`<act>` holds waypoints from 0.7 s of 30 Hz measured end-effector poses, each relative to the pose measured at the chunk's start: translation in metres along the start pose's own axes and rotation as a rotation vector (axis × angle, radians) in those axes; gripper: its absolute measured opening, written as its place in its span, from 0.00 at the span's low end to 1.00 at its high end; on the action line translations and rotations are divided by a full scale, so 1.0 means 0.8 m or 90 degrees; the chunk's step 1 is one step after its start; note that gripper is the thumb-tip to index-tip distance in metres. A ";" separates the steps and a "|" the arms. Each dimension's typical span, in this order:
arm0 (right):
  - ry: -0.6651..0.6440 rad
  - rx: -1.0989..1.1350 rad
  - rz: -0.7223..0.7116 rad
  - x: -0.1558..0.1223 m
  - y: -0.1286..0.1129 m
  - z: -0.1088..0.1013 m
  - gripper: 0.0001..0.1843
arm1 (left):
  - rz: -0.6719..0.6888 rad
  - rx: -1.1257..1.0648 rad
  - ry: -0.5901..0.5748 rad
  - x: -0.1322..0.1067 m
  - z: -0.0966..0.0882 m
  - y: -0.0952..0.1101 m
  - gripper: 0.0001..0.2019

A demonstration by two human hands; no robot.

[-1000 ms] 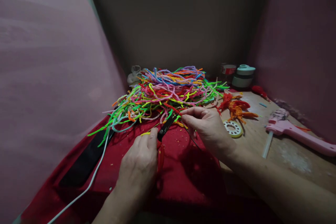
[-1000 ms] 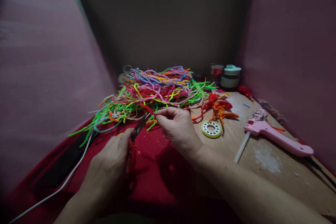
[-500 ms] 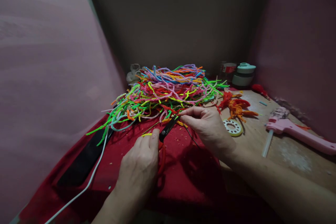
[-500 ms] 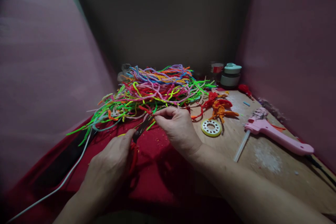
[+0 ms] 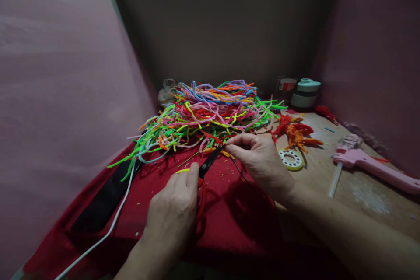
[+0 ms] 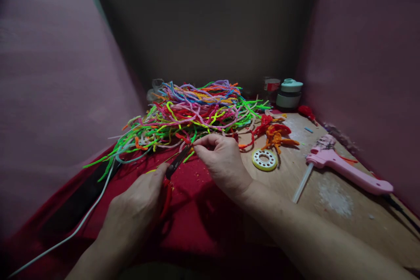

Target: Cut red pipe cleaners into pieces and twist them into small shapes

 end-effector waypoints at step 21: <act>0.000 -0.021 -0.036 0.003 0.001 0.001 0.05 | -0.202 -0.294 -0.090 -0.013 0.026 -0.038 0.19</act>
Point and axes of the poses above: each hand's wrist, its own x-axis towards the middle knuckle, its own z-axis out of the palm, y = z × x, the point moved 8 cm from there along x, towards the middle knuckle, and after that the axes turned 14 degrees about y, right-handed, at the moved point
